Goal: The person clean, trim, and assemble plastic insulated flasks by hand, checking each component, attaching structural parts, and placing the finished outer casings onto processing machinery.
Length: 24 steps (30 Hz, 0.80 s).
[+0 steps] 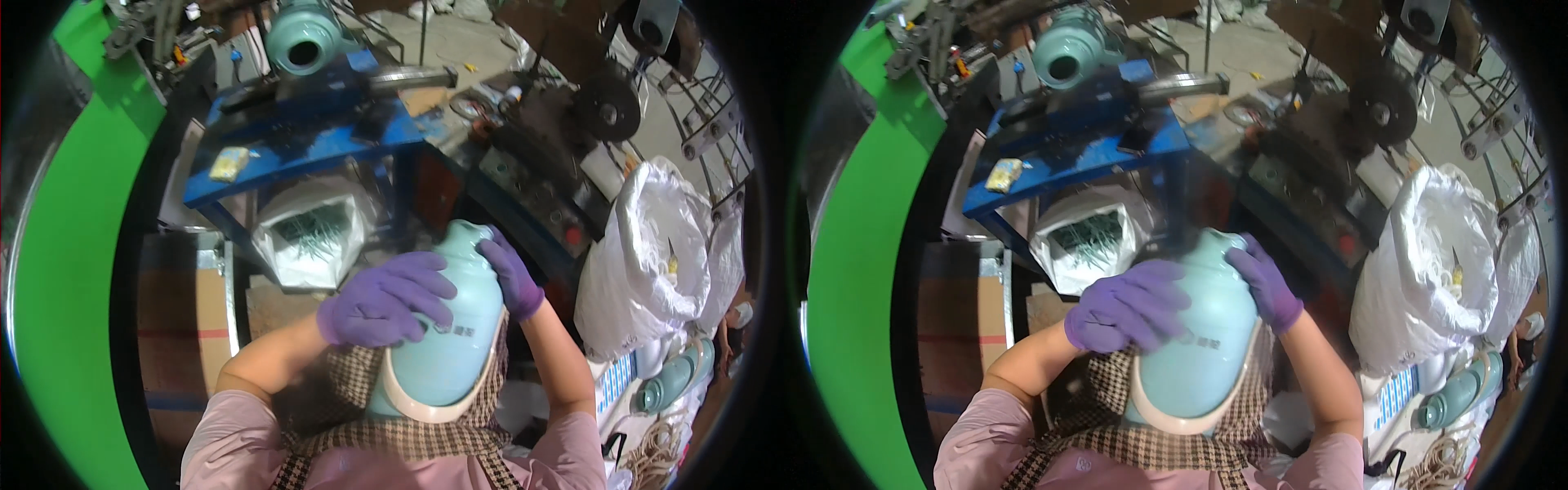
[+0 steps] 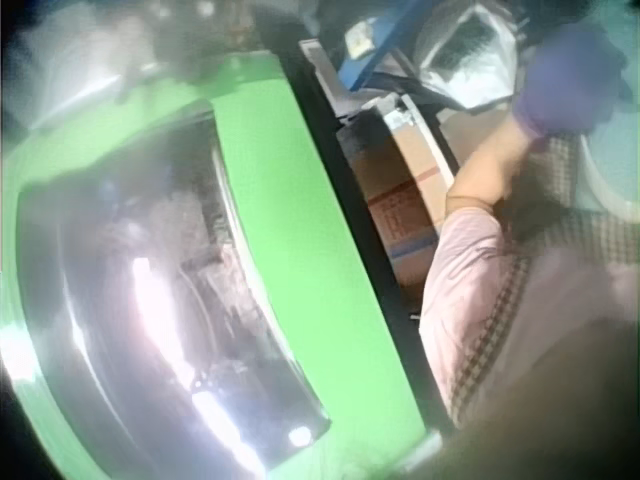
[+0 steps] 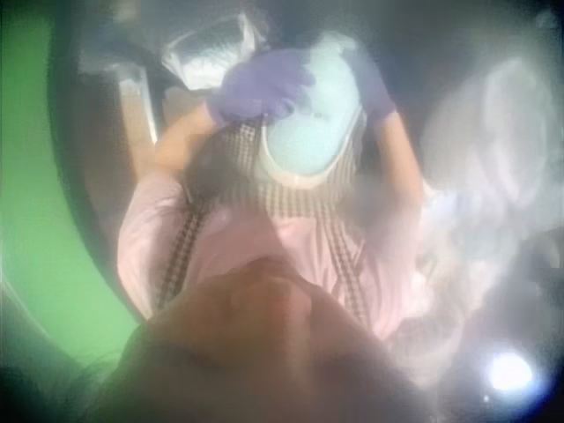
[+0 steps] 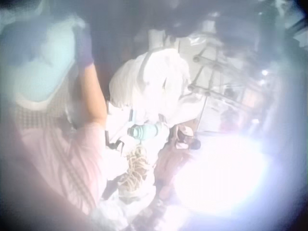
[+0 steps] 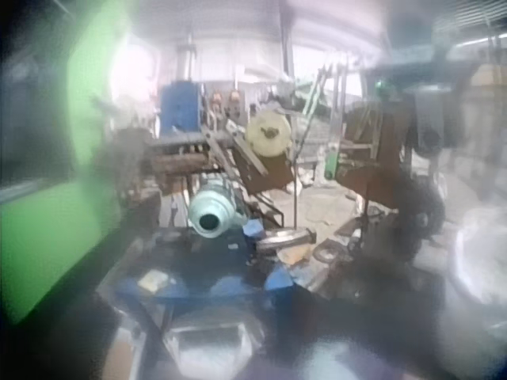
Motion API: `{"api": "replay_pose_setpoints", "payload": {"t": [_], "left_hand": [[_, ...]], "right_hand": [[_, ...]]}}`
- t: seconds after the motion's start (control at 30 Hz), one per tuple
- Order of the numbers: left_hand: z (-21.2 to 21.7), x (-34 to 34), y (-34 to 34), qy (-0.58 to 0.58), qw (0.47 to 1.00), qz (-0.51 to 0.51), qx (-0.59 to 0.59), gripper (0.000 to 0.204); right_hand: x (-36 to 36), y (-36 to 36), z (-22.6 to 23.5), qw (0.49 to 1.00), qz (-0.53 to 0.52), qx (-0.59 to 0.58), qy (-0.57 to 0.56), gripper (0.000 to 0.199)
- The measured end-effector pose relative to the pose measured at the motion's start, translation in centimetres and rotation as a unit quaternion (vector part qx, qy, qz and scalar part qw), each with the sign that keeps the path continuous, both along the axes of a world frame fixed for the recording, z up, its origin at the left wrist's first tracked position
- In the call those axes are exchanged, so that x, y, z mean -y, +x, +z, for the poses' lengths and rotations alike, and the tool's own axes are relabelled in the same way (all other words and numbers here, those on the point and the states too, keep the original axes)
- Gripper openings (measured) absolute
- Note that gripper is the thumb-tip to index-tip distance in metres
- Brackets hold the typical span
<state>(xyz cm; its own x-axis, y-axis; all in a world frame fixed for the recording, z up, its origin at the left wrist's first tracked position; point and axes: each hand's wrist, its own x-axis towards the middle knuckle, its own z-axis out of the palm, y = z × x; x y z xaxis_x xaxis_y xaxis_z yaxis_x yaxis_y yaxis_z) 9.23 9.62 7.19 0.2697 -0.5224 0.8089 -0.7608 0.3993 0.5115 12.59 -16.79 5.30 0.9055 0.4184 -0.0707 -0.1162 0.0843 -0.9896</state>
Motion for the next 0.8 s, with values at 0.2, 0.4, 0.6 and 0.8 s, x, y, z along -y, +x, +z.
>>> {"api": "replay_pose_setpoints", "payload": {"t": [0.2,0.4,0.6,0.8], "left_hand": [[6.8,-4.3,4.6,0.218,0.723,0.553,0.353,0.053],[13.6,-7.5,19.8,0.388,0.561,0.667,0.300,0.057],[6.4,-25.9,37.5,0.441,0.487,0.735,0.170,0.047],[3.1,-20.3,24.7,0.358,0.502,0.746,0.253,0.077]], "right_hand": [[10.9,-7.3,-1.6,0.931,-0.172,-0.021,0.322,0.059],[30.3,-25.9,-11.4,0.605,-0.713,0.294,-0.196,0.054],[34.6,-31.6,-8.1,0.404,-0.796,0.230,-0.388,0.047],[45.1,-39.0,0.6,0.338,-0.771,0.364,0.398,0.046]]}}
